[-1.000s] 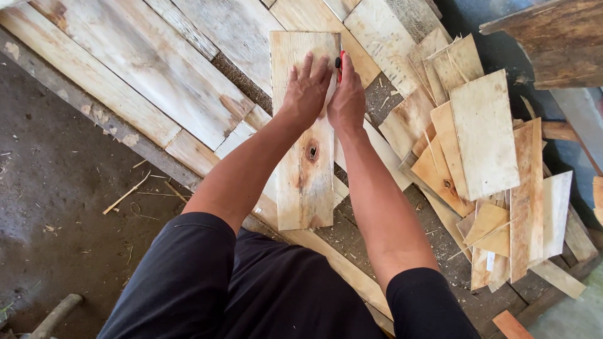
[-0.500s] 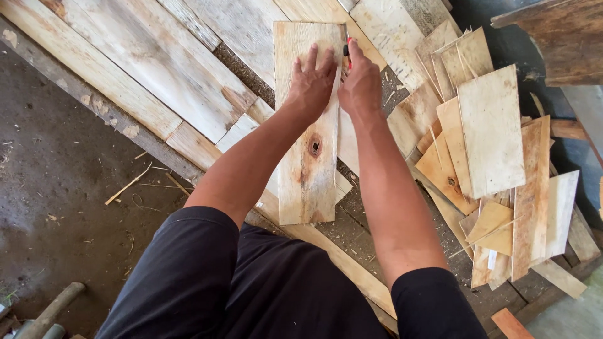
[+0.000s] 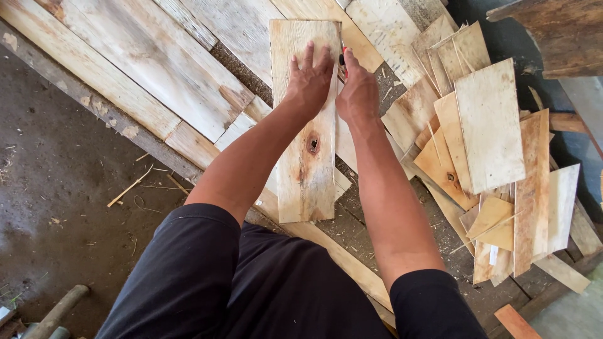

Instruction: Sorting and inspecting thin wood planks in a workshop environment.

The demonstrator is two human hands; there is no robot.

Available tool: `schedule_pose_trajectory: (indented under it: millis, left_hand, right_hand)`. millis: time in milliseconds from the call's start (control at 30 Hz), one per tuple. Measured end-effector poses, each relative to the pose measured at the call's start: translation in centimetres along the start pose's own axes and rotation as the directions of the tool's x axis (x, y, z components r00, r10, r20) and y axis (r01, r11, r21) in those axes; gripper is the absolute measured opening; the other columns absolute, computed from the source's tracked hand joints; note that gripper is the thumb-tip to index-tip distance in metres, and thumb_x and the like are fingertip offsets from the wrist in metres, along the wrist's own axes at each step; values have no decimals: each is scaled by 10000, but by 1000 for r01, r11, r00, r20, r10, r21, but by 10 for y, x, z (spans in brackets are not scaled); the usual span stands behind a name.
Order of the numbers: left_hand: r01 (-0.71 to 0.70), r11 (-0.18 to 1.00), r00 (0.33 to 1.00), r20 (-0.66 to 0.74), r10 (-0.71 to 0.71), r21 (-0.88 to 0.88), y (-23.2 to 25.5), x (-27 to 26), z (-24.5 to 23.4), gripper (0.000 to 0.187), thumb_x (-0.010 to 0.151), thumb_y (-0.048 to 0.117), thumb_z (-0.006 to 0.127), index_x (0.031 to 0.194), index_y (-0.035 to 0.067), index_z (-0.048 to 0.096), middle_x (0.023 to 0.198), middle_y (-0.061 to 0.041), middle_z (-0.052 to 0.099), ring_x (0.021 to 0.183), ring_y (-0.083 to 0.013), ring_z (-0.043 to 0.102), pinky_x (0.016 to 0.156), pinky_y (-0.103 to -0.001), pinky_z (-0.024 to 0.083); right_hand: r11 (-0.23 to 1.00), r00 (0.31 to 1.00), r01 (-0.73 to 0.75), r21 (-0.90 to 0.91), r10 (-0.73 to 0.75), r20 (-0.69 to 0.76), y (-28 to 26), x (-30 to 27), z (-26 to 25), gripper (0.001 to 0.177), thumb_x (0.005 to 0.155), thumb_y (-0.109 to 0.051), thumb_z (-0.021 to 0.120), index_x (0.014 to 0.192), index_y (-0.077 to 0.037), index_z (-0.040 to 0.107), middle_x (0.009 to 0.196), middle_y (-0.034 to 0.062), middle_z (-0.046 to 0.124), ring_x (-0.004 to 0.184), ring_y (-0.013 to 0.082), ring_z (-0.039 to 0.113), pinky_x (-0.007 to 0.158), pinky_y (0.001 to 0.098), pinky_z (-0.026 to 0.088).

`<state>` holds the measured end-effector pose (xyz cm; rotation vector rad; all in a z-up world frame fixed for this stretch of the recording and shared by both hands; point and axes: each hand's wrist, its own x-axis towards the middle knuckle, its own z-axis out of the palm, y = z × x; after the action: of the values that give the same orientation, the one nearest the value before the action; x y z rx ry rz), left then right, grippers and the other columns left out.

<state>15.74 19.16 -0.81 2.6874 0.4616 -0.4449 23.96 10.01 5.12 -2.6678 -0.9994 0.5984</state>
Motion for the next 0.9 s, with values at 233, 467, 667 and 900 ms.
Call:
schedule_pose_trajectory:
  millis: [233, 467, 667, 900]
  left_hand:
    - [-4, 1000, 1000, 10, 3, 10, -3, 9, 9, 826, 901, 15, 633, 1611, 24, 212, 1690, -180, 49, 1512, -520, 76, 1159, -697, 246]
    - [-4, 1000, 997, 72, 5, -18, 1, -2, -10, 969, 859, 105, 762, 1623, 21, 172, 1699, -174, 23, 1529, -501, 55, 1185, -677, 236]
    - [-1, 1000, 999, 33, 2, -31, -2, 1, 1, 983, 850, 139, 792, 1617, 35, 186, 1699, -167, 46, 1526, -499, 59, 1181, -684, 236]
    - [4, 996, 1000, 13, -3, -86, 3, -17, -20, 1014, 794, 207, 846, 1590, 5, 253, 1681, -162, 116, 1538, -479, 107, 1187, -669, 261]
  right_hand:
    - [997, 996, 77, 10, -76, -45, 3, -16, 7, 682, 850, 123, 561, 1510, -17, 459, 1180, 269, 702, 1076, 392, 707, 955, 426, 555]
    - [999, 997, 34, 29, -32, -69, 11, -38, 19, 538, 980, 72, 518, 1506, -32, 472, 1207, 245, 704, 1062, 366, 721, 938, 416, 573]
    - [979, 960, 200, -26, -201, -196, 13, -51, 16, 686, 809, 143, 592, 1469, 6, 465, 1253, 253, 683, 1118, 364, 706, 996, 408, 559]
    - [969, 939, -77, 236, 150, -311, 52, -141, 47, 458, 974, 10, 544, 1420, 4, 440, 1206, 219, 647, 1035, 330, 696, 904, 451, 557]
